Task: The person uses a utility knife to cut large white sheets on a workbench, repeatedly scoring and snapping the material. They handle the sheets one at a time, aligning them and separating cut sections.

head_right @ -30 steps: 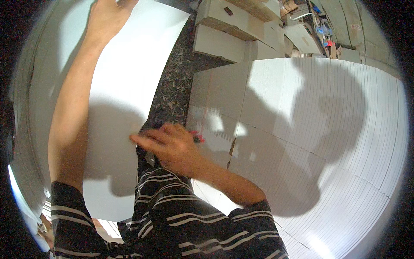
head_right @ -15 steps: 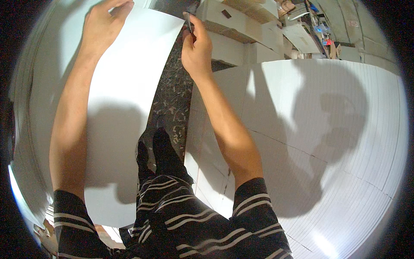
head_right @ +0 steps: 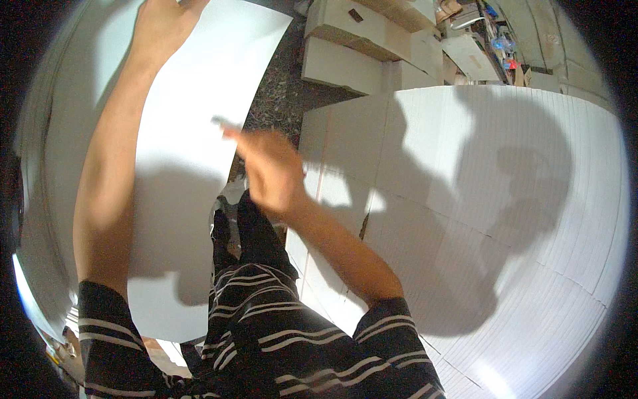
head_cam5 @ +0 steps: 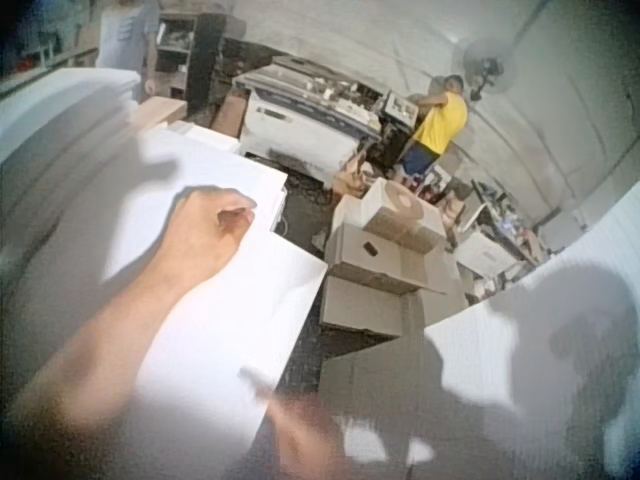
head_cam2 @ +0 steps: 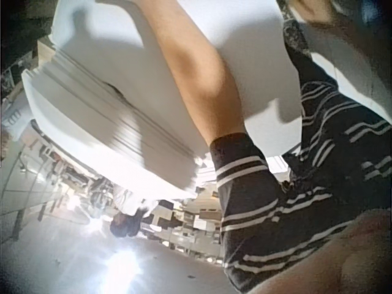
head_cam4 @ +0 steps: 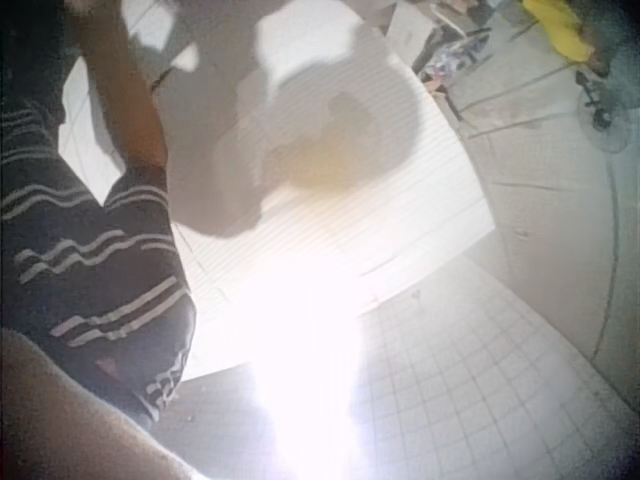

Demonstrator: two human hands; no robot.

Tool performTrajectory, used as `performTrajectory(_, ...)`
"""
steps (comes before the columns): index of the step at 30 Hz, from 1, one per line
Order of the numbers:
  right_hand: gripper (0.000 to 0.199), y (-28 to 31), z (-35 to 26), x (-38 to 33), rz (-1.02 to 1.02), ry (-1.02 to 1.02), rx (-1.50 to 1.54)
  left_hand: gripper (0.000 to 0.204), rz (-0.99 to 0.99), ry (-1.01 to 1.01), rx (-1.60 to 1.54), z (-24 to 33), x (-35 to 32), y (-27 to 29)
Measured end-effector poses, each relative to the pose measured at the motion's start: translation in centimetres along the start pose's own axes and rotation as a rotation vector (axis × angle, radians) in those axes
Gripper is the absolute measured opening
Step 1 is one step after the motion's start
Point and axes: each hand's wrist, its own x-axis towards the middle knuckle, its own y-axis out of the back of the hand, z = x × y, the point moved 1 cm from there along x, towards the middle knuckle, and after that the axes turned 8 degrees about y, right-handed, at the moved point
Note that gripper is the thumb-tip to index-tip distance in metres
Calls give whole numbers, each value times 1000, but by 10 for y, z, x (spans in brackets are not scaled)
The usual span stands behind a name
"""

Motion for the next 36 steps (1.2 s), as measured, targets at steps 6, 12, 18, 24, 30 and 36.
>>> performTrajectory(6,43,5,-64,-41,-172,-80,159,15,19,-55,-8,1,-2,1)
performTrajectory(12,46,-2,-62,-36,61,-483,206,29,-180,-117,309,11,-26,22)
performTrajectory(18,50,-19,-76,-32,103,-341,32,44,-241,2,640,24,-95,61)
performTrajectory(24,55,-12,-82,-40,-72,-157,-99,43,-178,-39,646,23,-100,54)
performTrajectory(30,51,4,-102,-62,-379,-38,89,44,-156,-61,657,20,-97,55)
performTrajectory(36,40,18,-79,-65,-294,14,197,43,-208,10,600,18,-88,57)
